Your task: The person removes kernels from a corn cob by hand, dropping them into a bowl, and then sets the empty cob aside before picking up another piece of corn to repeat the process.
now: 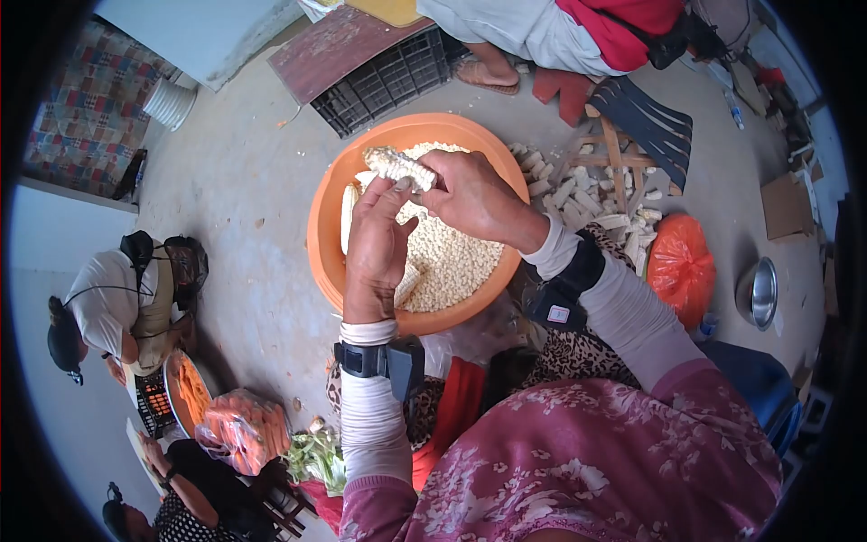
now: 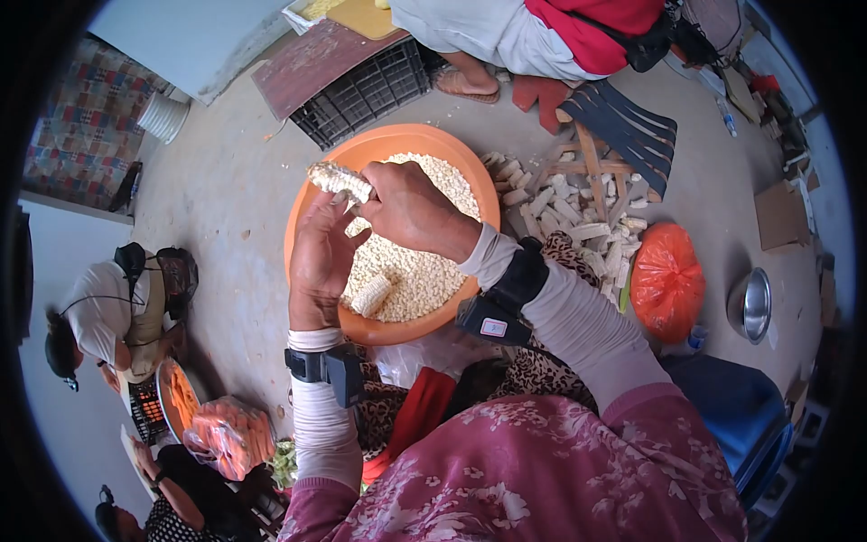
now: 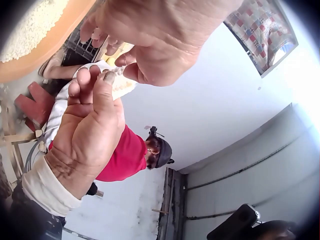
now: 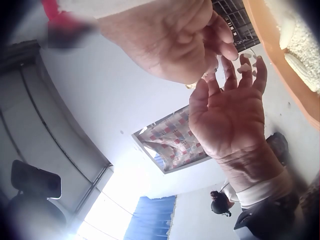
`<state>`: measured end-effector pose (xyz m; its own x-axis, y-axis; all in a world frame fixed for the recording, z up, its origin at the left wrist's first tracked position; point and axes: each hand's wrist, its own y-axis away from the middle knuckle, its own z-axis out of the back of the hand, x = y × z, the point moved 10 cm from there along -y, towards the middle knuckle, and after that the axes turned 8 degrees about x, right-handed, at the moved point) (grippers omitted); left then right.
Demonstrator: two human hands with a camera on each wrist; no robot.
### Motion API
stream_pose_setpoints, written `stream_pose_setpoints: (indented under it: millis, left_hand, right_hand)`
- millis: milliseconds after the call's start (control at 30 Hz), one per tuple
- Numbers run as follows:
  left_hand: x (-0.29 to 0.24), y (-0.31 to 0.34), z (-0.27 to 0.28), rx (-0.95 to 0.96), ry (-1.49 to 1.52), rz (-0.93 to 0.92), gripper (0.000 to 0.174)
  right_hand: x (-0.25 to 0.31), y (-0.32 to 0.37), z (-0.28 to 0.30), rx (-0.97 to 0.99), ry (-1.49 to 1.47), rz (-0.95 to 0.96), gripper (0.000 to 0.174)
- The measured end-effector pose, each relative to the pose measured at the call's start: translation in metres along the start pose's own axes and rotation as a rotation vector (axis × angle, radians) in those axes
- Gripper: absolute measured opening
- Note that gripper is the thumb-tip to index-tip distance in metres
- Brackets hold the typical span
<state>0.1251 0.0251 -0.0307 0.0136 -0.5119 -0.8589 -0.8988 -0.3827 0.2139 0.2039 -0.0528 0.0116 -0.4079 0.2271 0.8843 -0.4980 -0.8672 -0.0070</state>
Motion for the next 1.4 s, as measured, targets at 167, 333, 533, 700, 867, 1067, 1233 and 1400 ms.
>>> stream_pose_setpoints:
  millis: [167,333,533,700,867,1067,1233,1400]
  left_hand:
    - [0.002,-0.002,0.0,0.055,0.002,-0.032,0.021]
    - [-0.004,0.0,0.002,0.004,0.008,-0.074,0.016]
    - [0.0,0.006,-0.007,0.053,-0.109,0.028,0.017]
    - [0.006,0.007,-0.017,0.117,-0.152,0.004,0.017]
    - [0.007,0.01,-0.019,0.114,-0.077,0.045,0.014]
    - [0.01,0.006,-0.014,0.109,-0.094,0.015,0.01]
    - [0.011,0.008,-0.018,0.116,0.003,0.034,0.012]
    - [0.019,0.008,-0.021,0.175,0.134,0.1,0.015]
  right_hand:
    - [0.004,-0.002,-0.006,0.044,0.028,0.074,0.024]
    - [0.011,0.0,-0.003,0.275,-0.041,0.086,0.038]
    - [-0.008,-0.014,0.021,-0.028,-0.197,0.138,0.028]
    - [-0.009,-0.013,0.021,-0.089,-0.154,0.176,0.019]
    - [-0.014,-0.012,0.042,-0.14,-0.131,0.14,0.015]
    - [0.0,0.023,0.122,-0.761,0.774,0.29,0.019]
    - [-0.041,-0.007,0.104,-0.276,-0.174,-0.002,0.029]
    - [-0.007,-0.011,0.032,0.022,-0.605,0.07,0.036]
